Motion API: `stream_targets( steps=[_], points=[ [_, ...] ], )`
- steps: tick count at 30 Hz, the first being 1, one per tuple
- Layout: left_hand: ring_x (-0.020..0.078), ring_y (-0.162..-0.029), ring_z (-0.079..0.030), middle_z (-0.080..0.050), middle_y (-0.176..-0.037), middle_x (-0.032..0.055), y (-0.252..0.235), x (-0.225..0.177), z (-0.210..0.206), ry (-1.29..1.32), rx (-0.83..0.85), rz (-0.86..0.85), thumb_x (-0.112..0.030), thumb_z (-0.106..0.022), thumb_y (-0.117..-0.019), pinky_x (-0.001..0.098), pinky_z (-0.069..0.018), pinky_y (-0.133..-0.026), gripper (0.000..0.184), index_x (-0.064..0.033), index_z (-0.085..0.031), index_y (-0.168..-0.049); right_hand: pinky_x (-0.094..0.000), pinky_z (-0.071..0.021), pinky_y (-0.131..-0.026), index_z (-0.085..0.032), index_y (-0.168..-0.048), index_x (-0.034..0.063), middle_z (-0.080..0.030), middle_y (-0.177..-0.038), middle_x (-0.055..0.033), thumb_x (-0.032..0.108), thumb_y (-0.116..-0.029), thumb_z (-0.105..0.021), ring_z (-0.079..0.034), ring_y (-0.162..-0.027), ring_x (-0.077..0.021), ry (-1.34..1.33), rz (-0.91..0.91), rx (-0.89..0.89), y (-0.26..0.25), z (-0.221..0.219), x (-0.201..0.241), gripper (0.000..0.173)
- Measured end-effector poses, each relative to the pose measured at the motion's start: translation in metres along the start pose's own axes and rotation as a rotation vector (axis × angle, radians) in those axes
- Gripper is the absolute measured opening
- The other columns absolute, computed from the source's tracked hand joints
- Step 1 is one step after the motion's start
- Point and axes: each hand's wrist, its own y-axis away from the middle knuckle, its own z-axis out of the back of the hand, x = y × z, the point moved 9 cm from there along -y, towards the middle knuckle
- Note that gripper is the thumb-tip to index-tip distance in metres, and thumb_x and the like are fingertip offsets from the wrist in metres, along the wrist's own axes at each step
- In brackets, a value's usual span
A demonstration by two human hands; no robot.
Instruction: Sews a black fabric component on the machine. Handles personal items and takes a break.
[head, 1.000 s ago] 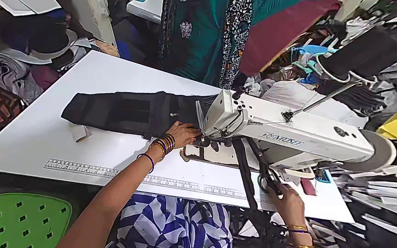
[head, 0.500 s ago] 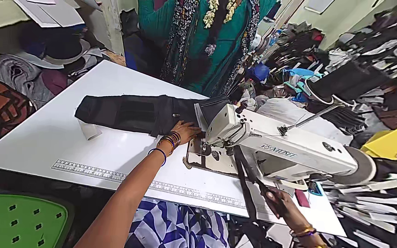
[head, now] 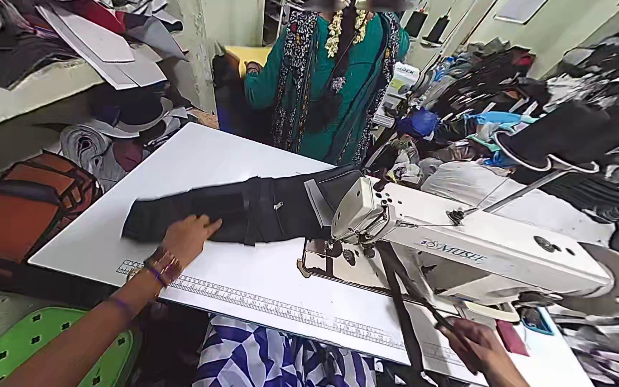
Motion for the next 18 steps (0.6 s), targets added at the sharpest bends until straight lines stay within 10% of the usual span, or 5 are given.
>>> stream_targets(
  steps=[6,9,12,14,18],
  points=[
    [0.0493,-0.109,-0.064,-0.068,-0.111,0.0294,0.13,-0.151,-0.017,-0.094,0.815,-0.3,-0.028,-0.059,-0.1011,0.0656,-0.0486,-0.086,0.038,0.0079,-0.069,-0.1,-0.0275,-0.0438,-0.049,-0.065,-0.09,-0.0017,-0.054,-0.06,0.0049,0.016,-0.0907,-0.067,-0.049,-0.049,-0.0031,0.292,-0.063,-0.3,0.022,0.035,-0.04,0.018],
    [0.0433,-0.092,-0.071,-0.073,-0.093,0.0216,0.085,-0.186,0.006,0.269,0.201,-0.477,-0.046,-0.056,-0.101,0.065,-0.0514,-0.078,0.047,-0.003,-0.074,-0.094,-0.0527,-0.0488,-0.065,-0.07,-0.1,-0.0097,-0.065,-0.073,-0.0178,0.026,-0.0937,-0.067,-0.061,-0.065,-0.0286,0.582,-0.044,-0.322,0.003,0.023,-0.038,0.036],
    [0.0466,-0.131,-0.055,-0.055,-0.144,0.0287,-0.006,-0.146,0.03,0.631,-0.52,-0.271,-0.038,-0.064,-0.0954,0.0613,-0.0433,-0.107,0.056,-0.0054,-0.061,-0.141,-0.0738,-0.0453,-0.085,-0.068,-0.106,-0.0154,-0.066,-0.101,-0.0404,0.022,-0.0955,-0.068,-0.064,-0.099,-0.0596,0.855,-0.093,-0.264,-0.01,0.0,-0.021,0.038],
    [0.0351,-0.146,-0.04,-0.03,-0.163,0.0253,-0.066,-0.116,0.012,1.127,-0.476,-0.041,-0.02,-0.069,-0.0943,0.0468,-0.0377,-0.116,0.08,0.0004,-0.027,-0.16,-0.0752,-0.0445,-0.088,-0.067,-0.108,-0.0174,-0.062,-0.112,-0.0448,0.013,-0.0937,-0.068,-0.06,-0.107,-0.0637,0.873,0.029,-0.328,-0.007,-0.023,0.004,0.034],
    [0.0174,-0.089,-0.06,-0.056,-0.128,0.0153,-0.128,-0.115,-0.004,1.85,-0.231,0.321,-0.007,-0.051,-0.105,0.0326,-0.0512,-0.078,0.059,-0.0148,-0.027,-0.158,-0.0611,-0.048,-0.103,-0.067,-0.124,-0.0111,-0.061,-0.134,-0.0346,0.014,-0.0913,-0.069,-0.059,-0.123,-0.0528,0.601,0.491,-0.149,0.034,-0.156,0.087,0.042]
  ],
)
